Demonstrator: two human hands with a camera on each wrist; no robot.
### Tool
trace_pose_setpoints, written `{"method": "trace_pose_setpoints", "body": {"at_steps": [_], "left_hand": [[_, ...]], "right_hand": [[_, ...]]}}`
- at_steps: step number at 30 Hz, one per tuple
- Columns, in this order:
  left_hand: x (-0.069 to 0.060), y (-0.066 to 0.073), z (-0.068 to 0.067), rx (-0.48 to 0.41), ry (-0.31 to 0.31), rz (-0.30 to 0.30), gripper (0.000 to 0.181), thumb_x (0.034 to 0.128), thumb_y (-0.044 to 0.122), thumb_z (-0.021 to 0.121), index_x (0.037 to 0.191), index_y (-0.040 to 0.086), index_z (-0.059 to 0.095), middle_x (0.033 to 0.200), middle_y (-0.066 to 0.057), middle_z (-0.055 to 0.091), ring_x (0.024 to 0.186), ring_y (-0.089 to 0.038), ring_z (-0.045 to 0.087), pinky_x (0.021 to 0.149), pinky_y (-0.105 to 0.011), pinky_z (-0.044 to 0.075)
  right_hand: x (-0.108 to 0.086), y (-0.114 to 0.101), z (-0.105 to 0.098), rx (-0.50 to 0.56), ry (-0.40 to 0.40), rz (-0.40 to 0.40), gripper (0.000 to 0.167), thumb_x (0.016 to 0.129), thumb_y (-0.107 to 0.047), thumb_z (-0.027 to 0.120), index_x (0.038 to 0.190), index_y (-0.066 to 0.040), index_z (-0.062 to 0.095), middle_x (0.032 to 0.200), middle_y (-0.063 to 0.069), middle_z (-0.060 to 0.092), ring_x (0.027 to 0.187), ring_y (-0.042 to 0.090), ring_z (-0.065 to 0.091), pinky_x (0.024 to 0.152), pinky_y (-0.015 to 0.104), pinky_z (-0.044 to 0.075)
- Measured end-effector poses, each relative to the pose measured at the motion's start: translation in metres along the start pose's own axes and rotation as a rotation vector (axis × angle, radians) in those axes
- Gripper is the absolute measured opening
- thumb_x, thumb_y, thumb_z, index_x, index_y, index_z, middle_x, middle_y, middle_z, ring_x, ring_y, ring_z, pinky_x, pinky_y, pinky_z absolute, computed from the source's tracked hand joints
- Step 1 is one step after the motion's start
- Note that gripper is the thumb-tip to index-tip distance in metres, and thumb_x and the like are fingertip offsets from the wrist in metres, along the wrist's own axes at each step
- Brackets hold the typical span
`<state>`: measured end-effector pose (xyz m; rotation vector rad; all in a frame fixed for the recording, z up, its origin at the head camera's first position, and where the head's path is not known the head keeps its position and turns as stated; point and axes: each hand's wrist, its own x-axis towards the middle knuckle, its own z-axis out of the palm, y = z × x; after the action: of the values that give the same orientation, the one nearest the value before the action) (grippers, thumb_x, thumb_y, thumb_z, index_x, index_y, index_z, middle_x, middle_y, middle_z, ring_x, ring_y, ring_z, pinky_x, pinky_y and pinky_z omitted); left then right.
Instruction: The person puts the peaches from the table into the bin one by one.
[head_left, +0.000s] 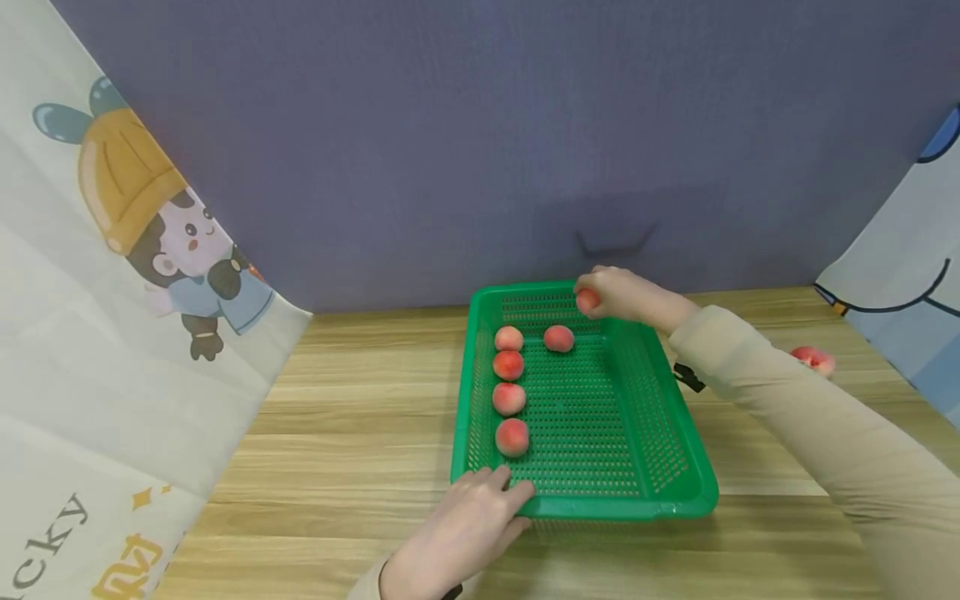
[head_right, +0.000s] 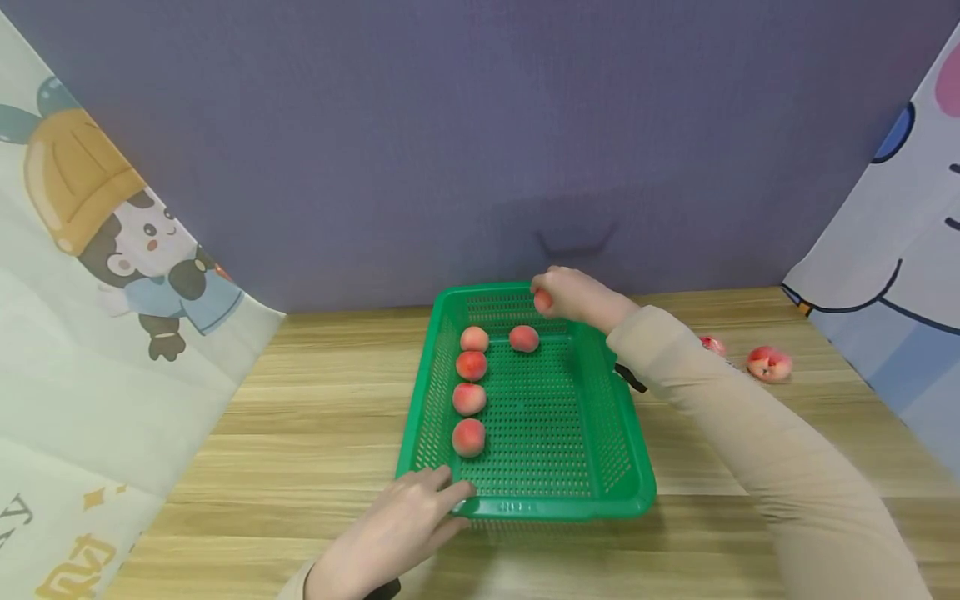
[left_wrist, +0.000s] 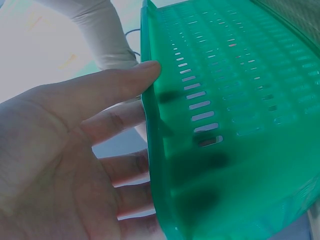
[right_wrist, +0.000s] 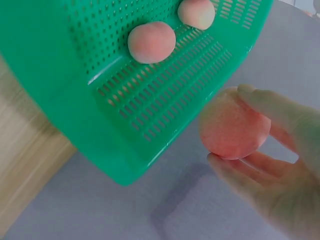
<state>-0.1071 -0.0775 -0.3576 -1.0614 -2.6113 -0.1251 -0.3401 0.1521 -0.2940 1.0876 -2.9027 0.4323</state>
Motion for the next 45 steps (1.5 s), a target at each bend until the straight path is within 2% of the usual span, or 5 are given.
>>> {"method": "trace_pose_setpoints", "body": {"at_steps": [8, 19, 25, 35, 45], "left_hand": [[0.0, 0.001, -0.003, -0.012, -0.051, -0.021, 0.018, 0.0745, 0.029, 0.067, 0.084, 0.017, 0.059, 0.068, 0.006, 0.048, 0.055, -0.006, 0.044, 0.049, -0.016, 0.025], [-0.001, 0.001, -0.003, -0.014, -0.04, -0.019, 0.018, 0.0746, 0.03, 0.067, 0.084, 0.017, 0.059, 0.068, 0.006, 0.048, 0.056, -0.006, 0.045, 0.049, -0.016, 0.025], [0.0, 0.001, -0.002, -0.011, -0.024, -0.011, 0.018, 0.074, 0.03, 0.068, 0.083, 0.017, 0.059, 0.068, 0.006, 0.048, 0.056, -0.006, 0.046, 0.05, -0.015, 0.027], [0.0, 0.001, -0.002, -0.009, -0.048, -0.02, 0.018, 0.0749, 0.03, 0.067, 0.084, 0.017, 0.059, 0.069, 0.006, 0.048, 0.057, -0.007, 0.047, 0.05, -0.016, 0.027], [0.001, 0.001, -0.002, -0.014, -0.056, -0.022, 0.018, 0.075, 0.03, 0.067, 0.084, 0.017, 0.059, 0.069, 0.006, 0.049, 0.058, -0.007, 0.047, 0.05, -0.016, 0.028]], "right_hand": [[0.006, -0.008, 0.012, 0.043, -0.027, 0.023, 0.033, 0.075, -0.003, 0.061, 0.107, 0.003, 0.058, 0.097, 0.018, 0.055, 0.077, 0.024, 0.049, 0.066, 0.035, 0.04], [0.013, -0.011, 0.031, 0.05, 0.001, -0.043, 0.025, 0.074, 0.0, 0.058, 0.099, 0.001, 0.061, 0.088, 0.012, 0.057, 0.073, 0.022, 0.047, 0.066, 0.034, 0.039], [0.017, -0.011, 0.041, 0.072, -0.038, -0.011, 0.031, 0.074, 0.0, 0.058, 0.104, 0.003, 0.059, 0.091, 0.014, 0.057, 0.074, 0.022, 0.046, 0.065, 0.034, 0.038], [0.021, -0.014, 0.055, 0.101, -0.1, 0.04, 0.036, 0.074, -0.002, 0.064, 0.11, 0.003, 0.057, 0.104, 0.018, 0.057, 0.09, 0.028, 0.051, 0.076, 0.039, 0.041], [0.024, -0.01, 0.07, 0.106, -0.093, -0.003, 0.026, 0.072, 0.0, 0.06, 0.098, 0.001, 0.062, 0.091, 0.011, 0.061, 0.077, 0.022, 0.051, 0.069, 0.034, 0.042]]}}
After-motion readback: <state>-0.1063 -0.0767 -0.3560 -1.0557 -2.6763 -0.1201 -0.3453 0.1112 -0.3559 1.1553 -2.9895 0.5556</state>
